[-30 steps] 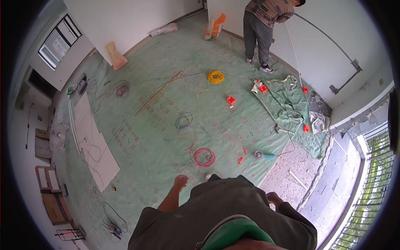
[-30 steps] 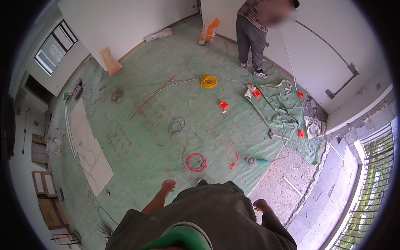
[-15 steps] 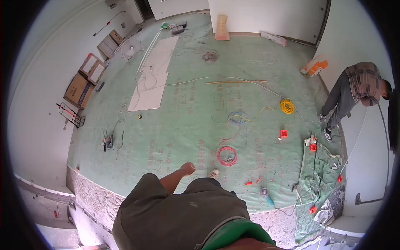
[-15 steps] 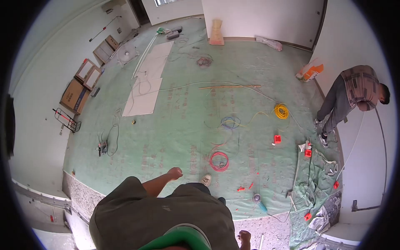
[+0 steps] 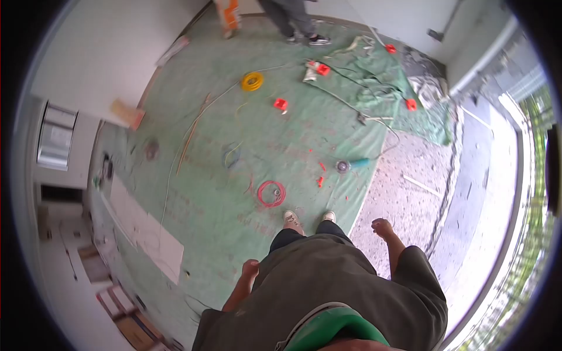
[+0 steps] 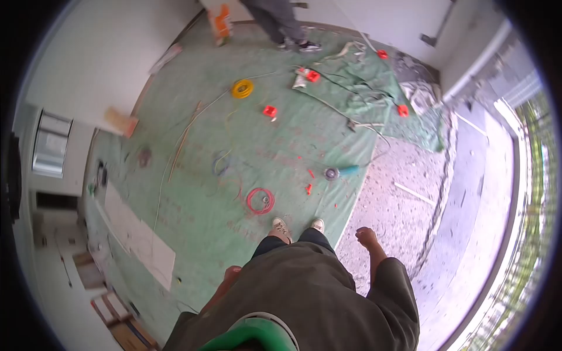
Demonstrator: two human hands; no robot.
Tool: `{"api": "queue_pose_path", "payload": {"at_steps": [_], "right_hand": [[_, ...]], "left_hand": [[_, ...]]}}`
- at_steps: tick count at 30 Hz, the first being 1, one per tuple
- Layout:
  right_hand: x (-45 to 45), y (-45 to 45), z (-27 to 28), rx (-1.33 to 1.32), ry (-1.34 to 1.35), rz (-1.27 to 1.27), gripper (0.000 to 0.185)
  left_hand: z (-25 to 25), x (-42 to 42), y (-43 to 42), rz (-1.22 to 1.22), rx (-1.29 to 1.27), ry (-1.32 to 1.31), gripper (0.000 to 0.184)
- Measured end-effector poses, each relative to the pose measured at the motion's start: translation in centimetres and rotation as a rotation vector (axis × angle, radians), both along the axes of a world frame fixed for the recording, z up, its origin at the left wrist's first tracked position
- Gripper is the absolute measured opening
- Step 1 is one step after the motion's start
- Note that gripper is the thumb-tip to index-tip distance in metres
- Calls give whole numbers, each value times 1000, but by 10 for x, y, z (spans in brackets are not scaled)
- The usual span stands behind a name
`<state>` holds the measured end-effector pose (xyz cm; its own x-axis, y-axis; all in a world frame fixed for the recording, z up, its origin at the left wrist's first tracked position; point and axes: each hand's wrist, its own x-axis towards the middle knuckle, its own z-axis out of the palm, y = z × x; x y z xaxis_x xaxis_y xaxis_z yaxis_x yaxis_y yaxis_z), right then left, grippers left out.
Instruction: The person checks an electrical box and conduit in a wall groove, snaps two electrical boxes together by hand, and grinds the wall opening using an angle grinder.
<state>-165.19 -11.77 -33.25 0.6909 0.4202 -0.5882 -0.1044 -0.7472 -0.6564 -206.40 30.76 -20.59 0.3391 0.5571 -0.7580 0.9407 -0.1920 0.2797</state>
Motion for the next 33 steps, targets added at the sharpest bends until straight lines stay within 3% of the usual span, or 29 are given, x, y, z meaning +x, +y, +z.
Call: {"api": "queue_pose_path", "payload": {"at_steps": [3, 5, 7, 8, 9, 11, 13, 16, 19, 21, 23, 24, 25, 28, 30, 33], "right_hand": [[-41, -31, 7, -185, 105, -101, 23], [-67, -64, -12, -120, 11, -58, 23], [-101, -86, -11, -220, 136, -224, 29], [-104, -75, 47, -208, 229, -410, 29], [-119, -83, 50, -214, 225, -472, 29], [-150, -95, 58, -155, 263, -739, 28], [-178, -103, 68, -134, 448, -891, 29], [-209, -92, 97, -177, 527, -899, 31], [-233, -80, 110, -110, 658, -975, 36], [-241, -69, 122, -124, 772, -948, 35], [-238, -63, 130, -187, 789, -695, 31], [-275, -87, 59, -217, 354, 194, 24], [-291, -92, 52, -204, 361, 188, 24], [-259, -116, 68, -181, 638, -429, 23], [-220, -145, 71, -172, 663, -623, 23], [-145, -208, 71, -175, 642, -845, 22]], "left_hand": [[-9, 12, 31, -270, 28, 7, 24], [-1, 44, 40, -165, -15, 49, 17], [-9, 75, 62, -308, -7, 11, 17], [-18, 85, 77, -394, 6, -29, 16], [-32, 104, 91, -454, -8, -40, 16], [-56, 144, 114, -435, -83, -132, 17], [-62, 209, 123, -467, -117, -206, 13], [-71, 313, 114, -337, -263, -375, 11], [-69, 399, 84, -436, -185, -311, 13], [-67, 445, 63, -468, -175, -381, 13], [-65, 477, 39, -485, -241, -385, 12], [-64, 487, 25, -482, -306, -378, 12], [-66, 498, 11, -492, -299, -367, 12], [-82, 509, -27, -551, -273, -268, 14], [-112, 516, -49, -665, -153, -256, 18], [-111, 523, -103, -605, -124, -152, 19]]}}
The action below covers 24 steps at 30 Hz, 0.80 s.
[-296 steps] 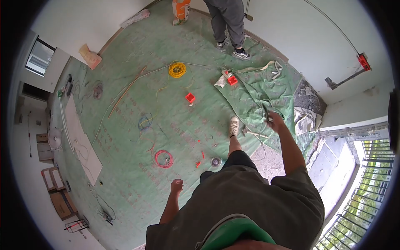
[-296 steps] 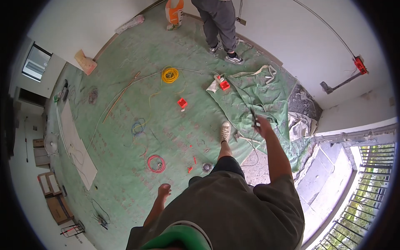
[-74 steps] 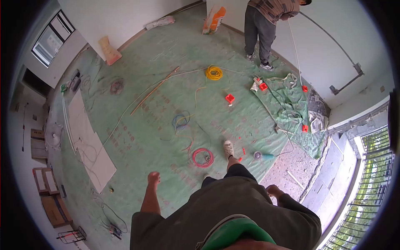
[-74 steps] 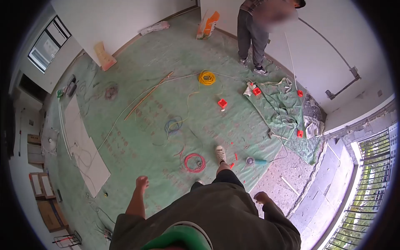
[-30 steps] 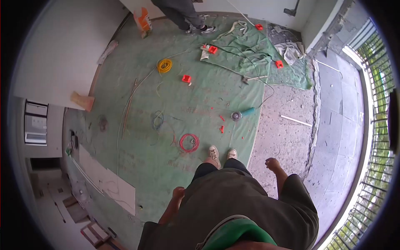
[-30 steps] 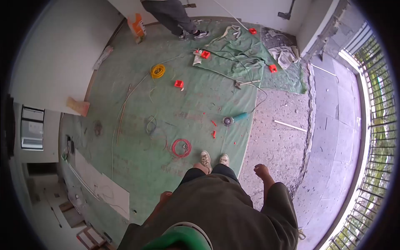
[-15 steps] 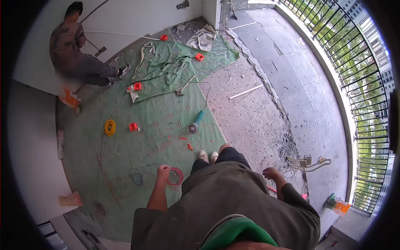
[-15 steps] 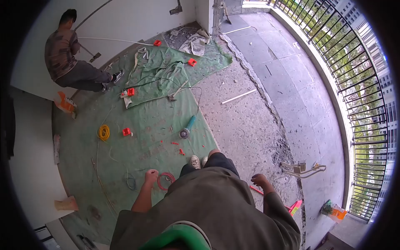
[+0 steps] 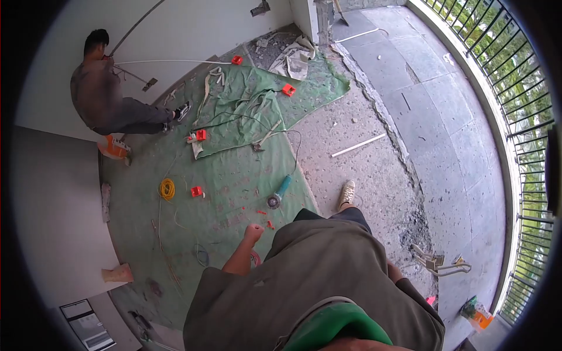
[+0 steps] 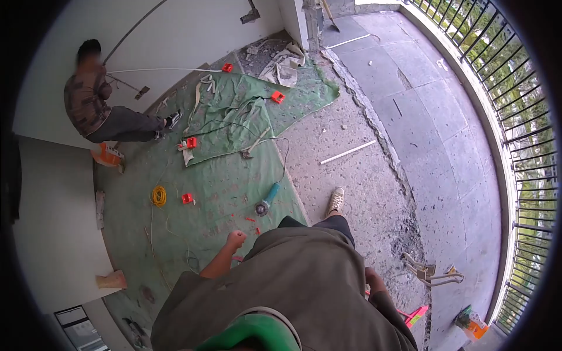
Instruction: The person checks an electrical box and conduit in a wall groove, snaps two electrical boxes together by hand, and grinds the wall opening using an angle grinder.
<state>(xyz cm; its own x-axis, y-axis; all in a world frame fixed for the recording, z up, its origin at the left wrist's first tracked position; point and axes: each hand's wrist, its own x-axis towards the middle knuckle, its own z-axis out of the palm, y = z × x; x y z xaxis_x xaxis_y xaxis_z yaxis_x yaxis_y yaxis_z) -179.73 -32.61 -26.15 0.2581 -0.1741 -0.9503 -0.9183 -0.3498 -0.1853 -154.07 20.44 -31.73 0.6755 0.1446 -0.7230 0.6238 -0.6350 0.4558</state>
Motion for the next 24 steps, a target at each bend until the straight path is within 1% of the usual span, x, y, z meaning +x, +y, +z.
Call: {"api": "queue_pose_path", "payload": {"at_steps": [1, 3, 4, 5, 6, 8, 9, 10, 11, 12, 13, 14, 15, 16, 17, 18, 19, 20, 21, 22, 23, 24], "right_hand": [[26, -26, -6, -15, -15, -70, 21], [72, -88, -25, 16, -99, -265, 24], [93, -123, -39, 51, -158, -379, 26], [116, -157, -53, -31, -216, -374, 24], [145, -187, -53, -111, -281, -373, 23], [210, -238, -58, -220, -447, -289, 25], [248, -253, -54, -207, -470, -241, 25], [279, -264, -49, -167, -554, -368, 26], [309, -264, -40, -122, -626, -501, 26], [331, -262, -37, -109, -626, -466, 26], [354, -261, -36, -107, -635, -422, 27], [377, -259, -33, -110, -648, -381, 28], [396, -252, -30, -119, -623, -271, 26], [411, -251, -32, -127, -584, -99, 25], [421, -254, -43, -153, -598, 106, 25], [435, -255, -39, -218, -572, 395, 27], [446, -256, -41, -192, -505, 431, 28], [452, -264, -53, -99, -399, 255, 28], [480, -250, -9, -106, -368, 405, 26], [492, -250, 2, -186, -374, 365, 24], [506, -258, 6, -211, -426, 510, 24], [526, -270, 6, -216, -410, 532, 24]], "left_hand": [[6, 4, -21, 18, 18, -2, 19], [20, 16, -64, -56, 28, 159, 20], [23, 31, -80, -33, 30, 148, 20], [25, 35, -93, -142, 42, 83, 20], [28, 38, -108, -237, 54, 15, 21], [40, 57, -129, -178, 67, 31, 22], [42, 70, -135, -168, 80, 53, 22], [42, 83, -140, -116, 81, 41, 22], [35, 92, -140, -172, 107, 25, 23], [31, 100, -140, -239, 131, 19, 23], [24, 110, -142, -209, 126, 19, 23], [17, 125, -148, -213, 183, 34, 21], [6, 140, -154, -222, 236, 49, 20], [-5, 157, -159, -201, 219, 46, 20], [-19, 173, -164, -728, 377, -34, 19], [-34, 194, -169, -1256, 531, -127, 18], [-52, 217, -174, -1234, 517, -134, 18], [-69, 233, -183, -1183, 494, -182, 18], [-78, 248, -194, -1135, 467, -225, 17], [-76, 277, -205, -1112, 453, -232, 17], [-69, 309, -217, -831, 345, -201, 17], [-61, 329, -230, -558, 227, -150, 17]]}}
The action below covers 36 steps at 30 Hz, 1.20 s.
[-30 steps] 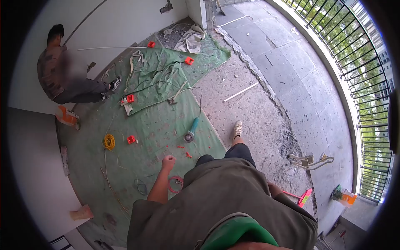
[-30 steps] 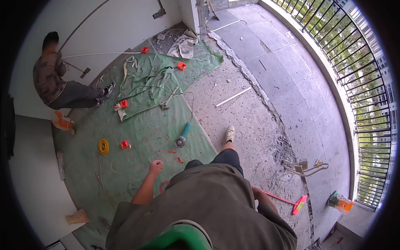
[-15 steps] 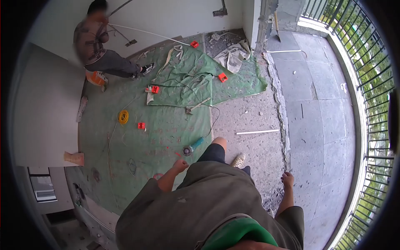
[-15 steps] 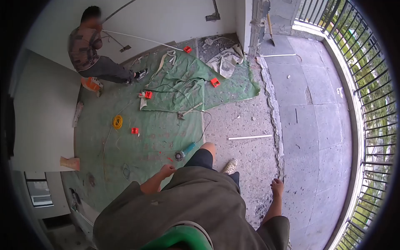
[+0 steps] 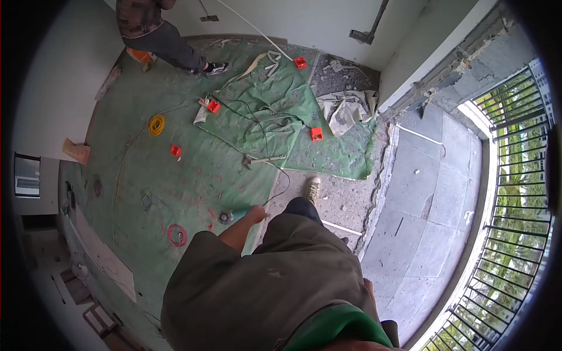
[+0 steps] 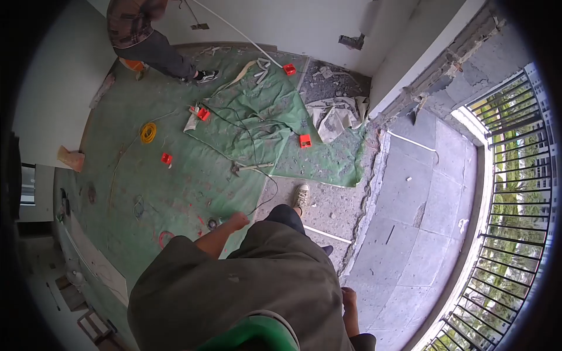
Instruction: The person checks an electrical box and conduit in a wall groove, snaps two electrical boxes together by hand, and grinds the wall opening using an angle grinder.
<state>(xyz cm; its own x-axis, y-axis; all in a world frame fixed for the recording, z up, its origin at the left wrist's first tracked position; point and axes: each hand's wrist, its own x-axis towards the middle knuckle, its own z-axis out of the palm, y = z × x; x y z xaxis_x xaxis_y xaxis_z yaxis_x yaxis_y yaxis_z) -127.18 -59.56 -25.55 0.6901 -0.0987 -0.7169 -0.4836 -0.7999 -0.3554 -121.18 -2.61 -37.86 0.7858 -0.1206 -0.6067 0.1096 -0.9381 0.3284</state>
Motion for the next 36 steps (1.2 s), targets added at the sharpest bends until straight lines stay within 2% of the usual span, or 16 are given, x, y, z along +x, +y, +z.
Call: {"api": "queue_pose_path", "payload": {"at_steps": [2, 4, 6, 7, 9, 12, 15, 22, 24, 26, 28, 31, 33, 34, 35, 36], "right_hand": [[45, -12, 5, -21, 24, 63, 23], [83, -20, 12, -29, 63, 144, 22], [135, -11, 25, -22, 77, 218, 22], [166, -2, 32, 53, 112, 48, 22], [226, 4, 33, 67, 159, 50, 23], [307, -6, 1, 123, 257, -74, 24], [405, -1, -21, 145, 275, 29, 24], [663, 77, -75, 204, 240, 440, 21], [734, 104, -105, 336, 214, 439, 22], [795, 144, -123, 474, 243, 368, 22], [832, 189, -111, 458, 239, 398, 14], [879, 239, -131, 476, 357, 493, 5], [904, 236, -204, 636, -537, 1387, 8], [896, 261, -166, 272, 110, 1108, 13], [867, 297, -91, 264, -103, 1345, 15], [892, 281, -167, 493, -527, 1699, 20]], "left_hand": [[9, 55, -13, 486, -264, 90, 22], [27, 101, -23, 690, -391, -74, 26], [40, 143, -25, 788, -492, -180, 25], [42, 161, -22, 819, -483, -187, 25], [41, 177, -18, 897, -564, -302, 26], [52, 178, -10, 1151, -583, -205, 24], [64, 153, -18, 1461, -605, -30, 20], [87, 100, -112, 2045, -330, 130, 18], [78, 103, -160, 2092, -310, -10, 18], [91, 129, -198, 2153, -335, 94, 21], [96, 156, -227, 2238, -433, 221, 21], [92, 184, -252, 2298, -501, 130, 23], [92, 198, -252, 2373, -574, 86, 23], [93, 204, -251, 2410, -650, 64, 23], [86, 209, -246, 2398, -648, 82, 21], [69, 212, -242, 2328, -556, 34, 20]]}}
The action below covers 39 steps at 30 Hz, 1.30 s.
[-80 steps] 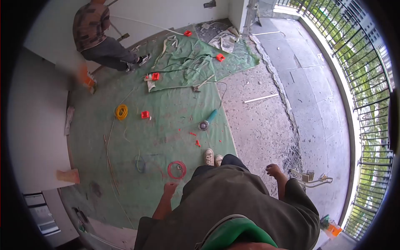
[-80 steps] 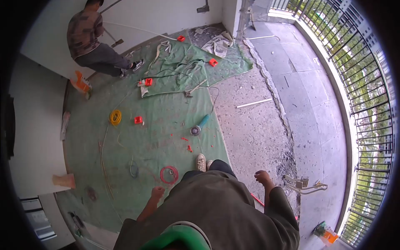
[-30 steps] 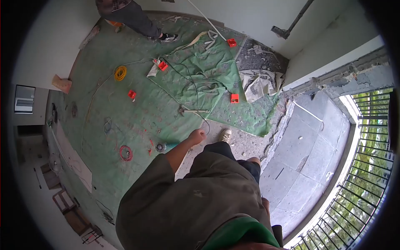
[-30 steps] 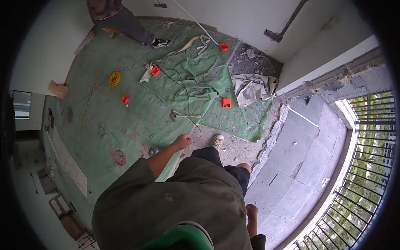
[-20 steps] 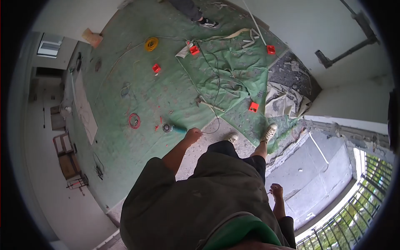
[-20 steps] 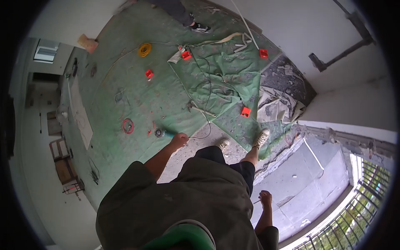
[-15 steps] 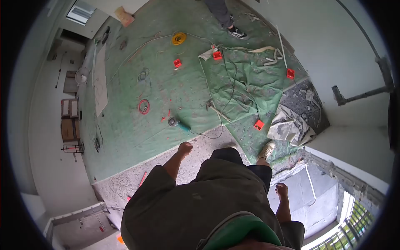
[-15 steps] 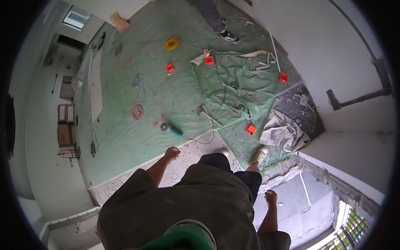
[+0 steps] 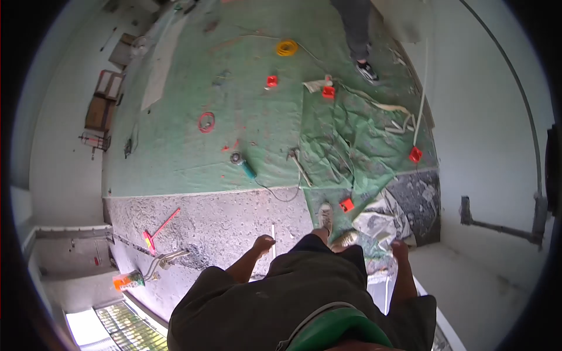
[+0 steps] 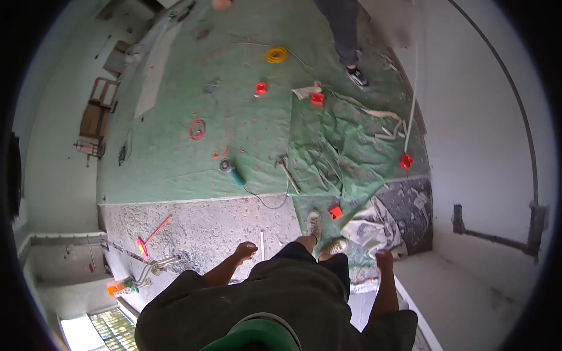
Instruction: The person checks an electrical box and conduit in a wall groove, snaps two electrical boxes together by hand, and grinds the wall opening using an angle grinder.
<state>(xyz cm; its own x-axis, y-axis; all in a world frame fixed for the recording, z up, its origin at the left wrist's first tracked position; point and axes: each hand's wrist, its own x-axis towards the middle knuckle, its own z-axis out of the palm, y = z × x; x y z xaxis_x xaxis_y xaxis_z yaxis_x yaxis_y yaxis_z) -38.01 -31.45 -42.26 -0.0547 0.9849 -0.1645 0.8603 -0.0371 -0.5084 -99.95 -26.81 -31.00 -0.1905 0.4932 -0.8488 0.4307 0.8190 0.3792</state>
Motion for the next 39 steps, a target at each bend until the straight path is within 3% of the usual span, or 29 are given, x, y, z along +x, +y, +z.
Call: {"api": "queue_pose_path", "payload": {"at_steps": [2, 6, 8, 10, 12, 14, 17, 21, 23, 25, 28, 30, 32, 34, 36, 38, 39], "right_hand": [[-41, 39, 81, -272, 70, -286, 24], [-60, 92, 76, -466, 67, -325, 27], [-63, 102, 29, -508, 202, -379, 29], [-79, 127, -4, -581, 158, -350, 33], [-91, 144, -77, -677, 65, -199, 42], [-106, 145, -175, -611, 107, -151, 52], [-139, 172, -286, -708, -40, -57, 65], [-176, 185, -362, -688, -140, 44, 73], [-181, 191, -392, -371, -209, 171, 72], [-182, 189, -413, -402, -189, 162, 72], [-171, 166, -404, -551, -52, -3, 67], [-145, 170, -354, -730, 124, -148, 66], [-117, 155, -337, -896, 567, -345, 68], [-79, 168, -272, -1232, 1297, -624, 64], [-46, 181, -198, -1162, 1602, -640, 62], [-17, 182, -152, -1025, 1764, -493, 63], [-3, 188, -127, -952, 1779, -474, 65]], "left_hand": [[-26, 7, 13, 26, 63, -77, 19], [-11, 63, 76, 166, 21, -125, 21], [-10, 96, 92, 293, 36, -195, 24], [-29, 129, 93, 344, 35, -250, 22], [-45, 169, 90, 447, 112, -266, 20], [-70, 204, 82, 467, 229, -211, 17], [-115, 250, 63, 559, 178, -86, 16], [-172, 307, 20, 622, 21, -155, 13], [-193, 327, 9, 532, -23, -198, 14], [-210, 337, 11, 566, -26, -194, 14], [-212, 346, 31, 615, -32, -176, 15], [-213, 356, 51, 520, -19, -135, 18], [-216, 361, 74, 373, 26, -88, 26], [-214, 375, 109, 305, 25, -30, 37], [-205, 400, 145, 434, -32, -229, 47], [-184, 442, 187, 584, -163, -573, 48], [-184, 458, 192, 562, -156, -576, 48]]}}
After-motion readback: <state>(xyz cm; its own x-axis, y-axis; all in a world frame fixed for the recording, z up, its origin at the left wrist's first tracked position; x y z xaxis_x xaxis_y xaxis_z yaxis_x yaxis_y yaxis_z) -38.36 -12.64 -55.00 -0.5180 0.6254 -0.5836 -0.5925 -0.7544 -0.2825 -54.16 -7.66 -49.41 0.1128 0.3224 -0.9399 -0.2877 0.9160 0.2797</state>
